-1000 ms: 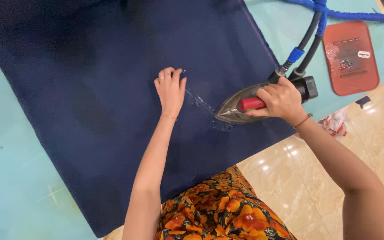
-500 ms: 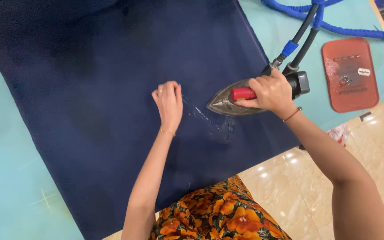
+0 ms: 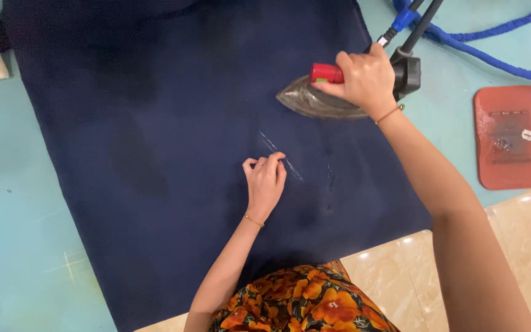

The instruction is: Ironing a large piece of blue fabric and then folding it on a studio table.

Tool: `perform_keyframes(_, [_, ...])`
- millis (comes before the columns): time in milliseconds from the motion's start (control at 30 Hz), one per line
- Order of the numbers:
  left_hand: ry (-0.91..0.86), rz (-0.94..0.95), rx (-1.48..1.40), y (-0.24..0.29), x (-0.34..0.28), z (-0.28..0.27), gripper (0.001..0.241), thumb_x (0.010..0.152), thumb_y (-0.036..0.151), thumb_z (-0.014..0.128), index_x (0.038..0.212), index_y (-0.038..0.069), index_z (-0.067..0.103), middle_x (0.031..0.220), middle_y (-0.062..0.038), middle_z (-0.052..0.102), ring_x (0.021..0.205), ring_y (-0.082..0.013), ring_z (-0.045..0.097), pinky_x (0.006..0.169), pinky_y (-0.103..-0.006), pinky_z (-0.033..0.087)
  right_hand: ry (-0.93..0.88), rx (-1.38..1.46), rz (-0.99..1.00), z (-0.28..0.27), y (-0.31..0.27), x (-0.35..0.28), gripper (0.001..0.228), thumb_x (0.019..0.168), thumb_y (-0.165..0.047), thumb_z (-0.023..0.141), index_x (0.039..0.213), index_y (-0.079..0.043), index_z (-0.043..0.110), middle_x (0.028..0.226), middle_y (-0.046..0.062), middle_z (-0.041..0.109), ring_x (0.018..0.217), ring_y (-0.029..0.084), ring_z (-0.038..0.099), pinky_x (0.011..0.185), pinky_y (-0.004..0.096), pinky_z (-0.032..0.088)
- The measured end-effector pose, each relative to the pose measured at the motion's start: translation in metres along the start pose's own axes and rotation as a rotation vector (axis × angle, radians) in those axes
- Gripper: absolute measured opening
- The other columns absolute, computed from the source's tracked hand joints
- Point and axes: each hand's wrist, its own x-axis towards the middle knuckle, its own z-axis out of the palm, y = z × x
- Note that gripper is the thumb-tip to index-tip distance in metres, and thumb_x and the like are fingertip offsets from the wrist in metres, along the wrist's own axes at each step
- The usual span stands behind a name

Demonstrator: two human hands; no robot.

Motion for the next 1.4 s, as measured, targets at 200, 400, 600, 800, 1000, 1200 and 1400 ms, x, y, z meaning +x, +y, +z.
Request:
perform_keyframes(200, [0.046,0.076,0.051,-0.006,0.001,0.006,0.018,0.098,0.008,0.064,0.116,0.009,0.067,0.1,-0.002,0.07,0.106,-0.0198,0.064,0.103,-0.0463,0.037,0.052,0.014,0.017,0.034,0.009,0.038,0.067,0.096,-0.073,0.071,0.07,-0.014,0.053,0.062,0.002,0.058,0.055,0.021,0.055,0.076,0.035,0.044])
perform_keyframes(400, [0.033,0.097,0.075,-0.002,0.008,0.01,0.022,0.095,0.016,0.069,0.117,0.011,0.067,0.125,-0.006,0.061,0.131,-0.0262,0.053,0.117,-0.0572,0.03,0.09,0.001,0.017,0.06,0.018,0.059,0.067,0.098,-0.074,0.071,0.073,-0.014,0.057,0.058,0.002,0.058,0.055,0.022,0.055,0.079,0.035,0.045])
perform_keyframes(600, [-0.001,0.108,0.082,-0.006,0.013,0.023,0.009,0.094,0.02,0.073,0.096,0.012,0.071,0.122,-0.005,0.061,0.134,-0.0279,0.051,0.121,-0.0614,0.028,0.082,-0.018,0.025,0.073,0.023,0.072,0.06,0.092,-0.07,0.068,0.073,-0.014,0.058,0.058,0.003,0.058,0.055,0.022,0.054,0.083,0.035,0.047])
perform_keyframes(800, [0.0,0.117,0.062,-0.006,0.015,0.029,0.012,0.098,0.019,0.071,0.107,0.013,0.075,0.127,-0.002,0.062,0.137,-0.0254,0.05,0.123,-0.0613,0.028,0.109,-0.021,0.014,0.091,0.033,0.08,0.058,0.093,-0.068,0.066,0.074,-0.014,0.057,0.061,0.001,0.06,0.059,0.022,0.057,0.083,0.036,0.046])
perform_keyframes(1000, [-0.056,0.124,0.184,-0.008,0.022,0.024,0.048,0.097,0.034,0.069,0.14,0.013,0.063,0.156,-0.008,0.047,0.148,-0.0294,0.037,0.123,-0.0683,0.022,0.131,-0.087,0.006,0.098,0.035,0.091,0.056,0.094,-0.067,0.064,0.092,-0.012,0.068,0.06,0.002,0.059,0.057,0.019,0.058,0.093,0.035,0.05])
perform_keyframes(1200, [-0.146,0.081,0.309,-0.005,0.025,0.021,0.055,0.101,0.045,0.061,0.146,0.013,0.057,0.16,-0.011,0.04,0.152,-0.0311,0.031,0.121,-0.0695,0.021,0.12,-0.073,0.034,0.105,0.037,0.096,0.054,0.093,-0.068,0.066,0.095,-0.014,0.071,0.065,0.001,0.062,0.063,0.02,0.061,0.086,0.034,0.048])
perform_keyframes(1400, [-0.155,0.077,0.323,-0.006,0.025,0.023,0.056,0.101,0.046,0.06,0.144,0.012,0.057,0.159,-0.012,0.041,0.151,-0.0326,0.032,0.12,-0.0713,0.021,0.154,-0.053,0.04,0.107,0.039,0.104,0.05,0.089,-0.065,0.069,0.096,-0.016,0.072,0.076,0.001,0.065,0.077,0.021,0.064,0.084,0.035,0.046])
